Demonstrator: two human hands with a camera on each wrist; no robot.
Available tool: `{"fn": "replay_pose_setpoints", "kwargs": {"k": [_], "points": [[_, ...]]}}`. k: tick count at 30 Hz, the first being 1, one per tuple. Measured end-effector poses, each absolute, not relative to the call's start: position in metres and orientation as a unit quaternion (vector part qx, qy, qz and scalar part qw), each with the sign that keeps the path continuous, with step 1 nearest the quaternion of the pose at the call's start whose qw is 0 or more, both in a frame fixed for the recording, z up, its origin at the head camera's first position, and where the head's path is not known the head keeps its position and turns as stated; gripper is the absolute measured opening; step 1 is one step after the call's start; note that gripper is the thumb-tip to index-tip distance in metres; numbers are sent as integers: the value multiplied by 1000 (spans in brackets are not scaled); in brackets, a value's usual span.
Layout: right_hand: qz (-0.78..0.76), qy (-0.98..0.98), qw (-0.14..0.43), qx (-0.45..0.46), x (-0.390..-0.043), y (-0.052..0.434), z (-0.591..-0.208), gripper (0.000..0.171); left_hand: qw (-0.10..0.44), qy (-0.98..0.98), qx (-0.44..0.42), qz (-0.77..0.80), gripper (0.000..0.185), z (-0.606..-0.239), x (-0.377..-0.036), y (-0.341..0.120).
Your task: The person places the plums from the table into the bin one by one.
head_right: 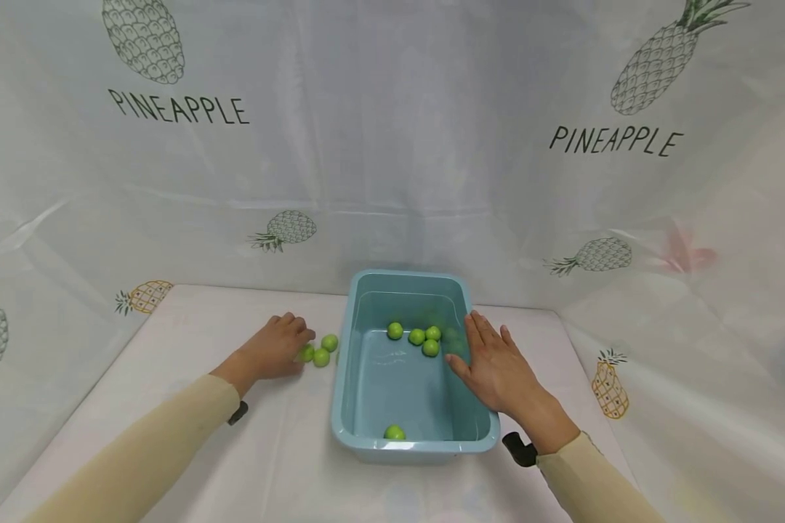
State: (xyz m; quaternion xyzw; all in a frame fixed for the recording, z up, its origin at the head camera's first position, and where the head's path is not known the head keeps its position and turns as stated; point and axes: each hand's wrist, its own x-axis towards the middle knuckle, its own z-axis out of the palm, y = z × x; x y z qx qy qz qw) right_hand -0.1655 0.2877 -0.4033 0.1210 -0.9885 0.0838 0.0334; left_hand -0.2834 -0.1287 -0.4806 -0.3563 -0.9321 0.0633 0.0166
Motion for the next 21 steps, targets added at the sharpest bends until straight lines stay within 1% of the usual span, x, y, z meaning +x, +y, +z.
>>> {"fn": "replay_pose_setpoints", "kwargs": {"k": [10,16,21], "points": [[85,-988,34,124,-166,288,-403,85,14,-936,-346,66,39,-489,-287,-123],[88,-988,29,122,-166,287,-401,86,9,-937,-342,66,42,-490,-287,-122],[86,-989,28,120,-165,287,-401,86,16,-939,-335,76,42,-490,-289,-124]]}}
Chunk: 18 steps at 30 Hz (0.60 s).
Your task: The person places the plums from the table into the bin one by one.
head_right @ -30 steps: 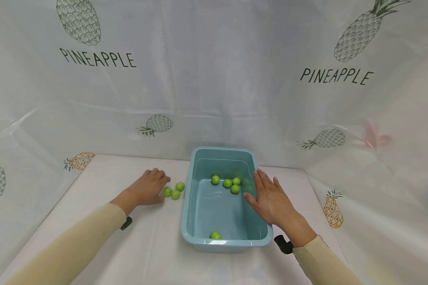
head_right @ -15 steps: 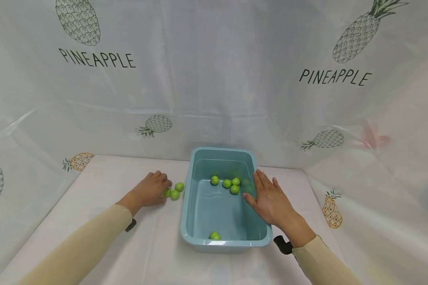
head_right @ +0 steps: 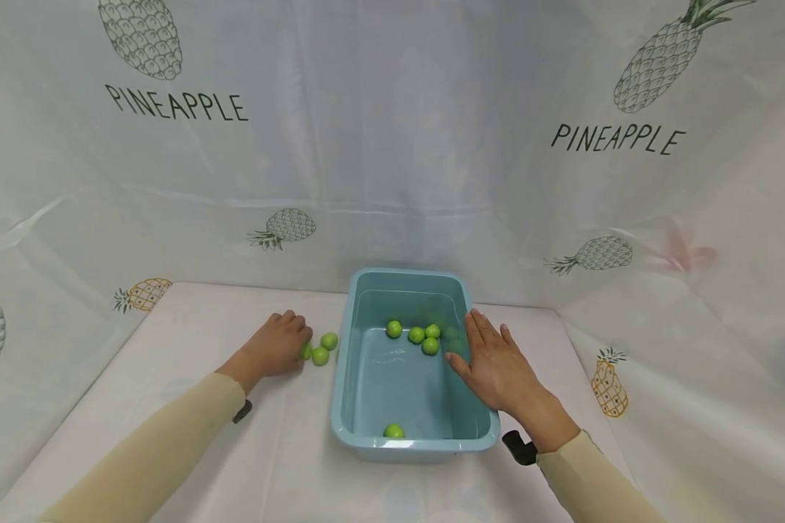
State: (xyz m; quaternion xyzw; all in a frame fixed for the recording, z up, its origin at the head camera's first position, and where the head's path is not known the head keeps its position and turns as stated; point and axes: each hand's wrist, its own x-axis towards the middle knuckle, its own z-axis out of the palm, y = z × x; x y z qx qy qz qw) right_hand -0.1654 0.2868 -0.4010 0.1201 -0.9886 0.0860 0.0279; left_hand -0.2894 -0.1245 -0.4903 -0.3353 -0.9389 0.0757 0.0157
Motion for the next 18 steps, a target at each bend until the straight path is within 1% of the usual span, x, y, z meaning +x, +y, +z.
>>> {"fn": "replay_pose_setpoints", "kwargs": {"k": [5,9,13,16,18], "points": [[85,-989,28,120,-166,287,-401,86,14,-940,-330,89,41,-491,-291,-128],[85,-989,28,121,-166,287,-400,86,35,-935,-334,112,41,-492,-293,-130],[82,-989,29,122,-165,287,-400,86,101,-924,-340,144,37,-494,-296,-135],[82,-989,29,124,-165,287,-399,86,157,-912,-344,161,28,-494,-299,-140],[81,-989,29,124,-164,287,-399,85,185,-903,-349,166,21,-494,-301,-143]]}}
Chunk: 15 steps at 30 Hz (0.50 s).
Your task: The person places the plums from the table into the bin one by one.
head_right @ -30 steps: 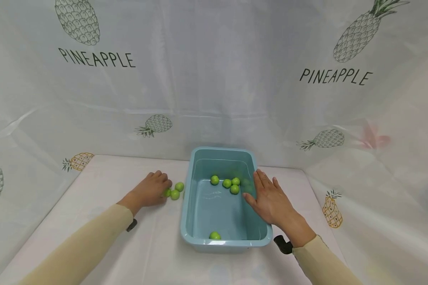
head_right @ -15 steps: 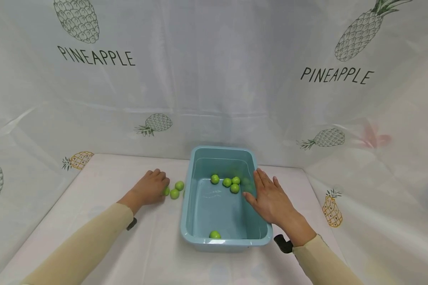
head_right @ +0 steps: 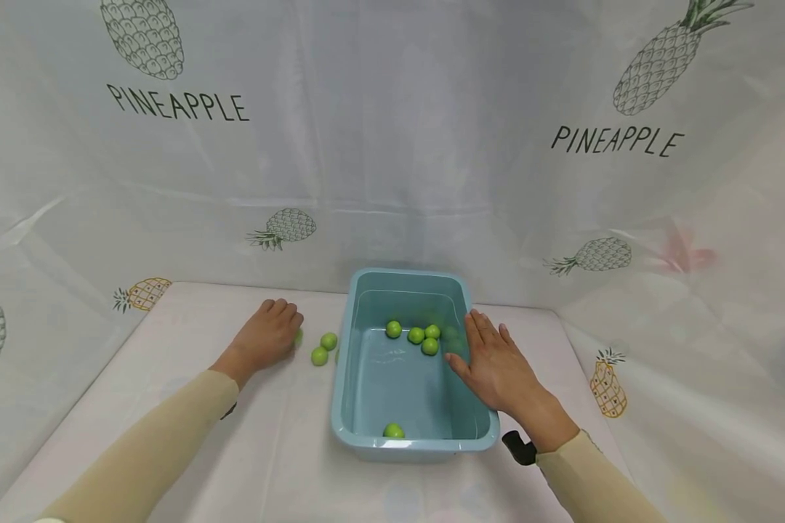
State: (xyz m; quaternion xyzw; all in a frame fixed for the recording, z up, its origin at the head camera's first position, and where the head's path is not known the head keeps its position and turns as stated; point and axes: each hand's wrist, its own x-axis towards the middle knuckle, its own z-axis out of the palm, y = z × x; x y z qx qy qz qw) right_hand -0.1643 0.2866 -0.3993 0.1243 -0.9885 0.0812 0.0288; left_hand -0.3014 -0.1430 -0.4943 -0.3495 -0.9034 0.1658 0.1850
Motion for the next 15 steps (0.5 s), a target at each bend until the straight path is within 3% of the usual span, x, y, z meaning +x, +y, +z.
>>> {"fn": "replay_pose_setpoints", "kwargs": {"k": [6,15], "points": [[81,-988,32,125,-165,286,-401,84,241,-874,-381,183,13,-494,-307,-150],[83,-988,31,123,-166,287,-401,86,284,-864,-382,164,29,-482,-314,-152]]}}
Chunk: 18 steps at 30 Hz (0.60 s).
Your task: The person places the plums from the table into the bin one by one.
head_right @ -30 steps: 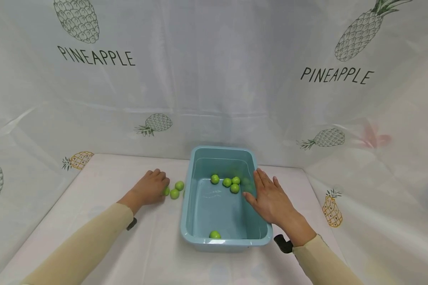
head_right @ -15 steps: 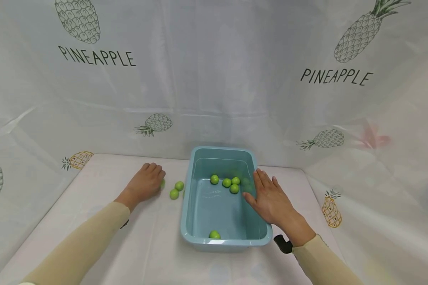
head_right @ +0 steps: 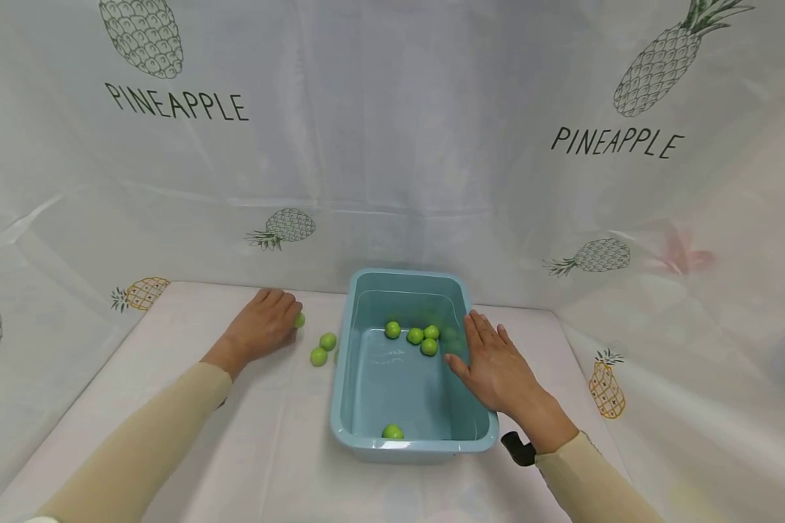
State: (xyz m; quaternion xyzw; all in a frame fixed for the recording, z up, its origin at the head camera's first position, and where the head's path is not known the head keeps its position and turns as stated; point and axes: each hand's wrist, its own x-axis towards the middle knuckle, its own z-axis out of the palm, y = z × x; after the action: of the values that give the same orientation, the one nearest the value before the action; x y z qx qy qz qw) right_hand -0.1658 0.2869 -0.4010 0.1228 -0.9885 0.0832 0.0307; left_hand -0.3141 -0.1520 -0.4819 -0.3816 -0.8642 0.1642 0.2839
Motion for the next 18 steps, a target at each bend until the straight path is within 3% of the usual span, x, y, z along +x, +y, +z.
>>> {"fn": "replay_pose_setpoints", "kwargs": {"k": [9,18], "points": [[88,-988,30,121,-166,287,-402,85,307,-868,-367,136,36,-460,-315,-146],[88,-988,30,120,-165,288,-402,85,376,-848,-365,82,37,-446,-319,-137]]}}
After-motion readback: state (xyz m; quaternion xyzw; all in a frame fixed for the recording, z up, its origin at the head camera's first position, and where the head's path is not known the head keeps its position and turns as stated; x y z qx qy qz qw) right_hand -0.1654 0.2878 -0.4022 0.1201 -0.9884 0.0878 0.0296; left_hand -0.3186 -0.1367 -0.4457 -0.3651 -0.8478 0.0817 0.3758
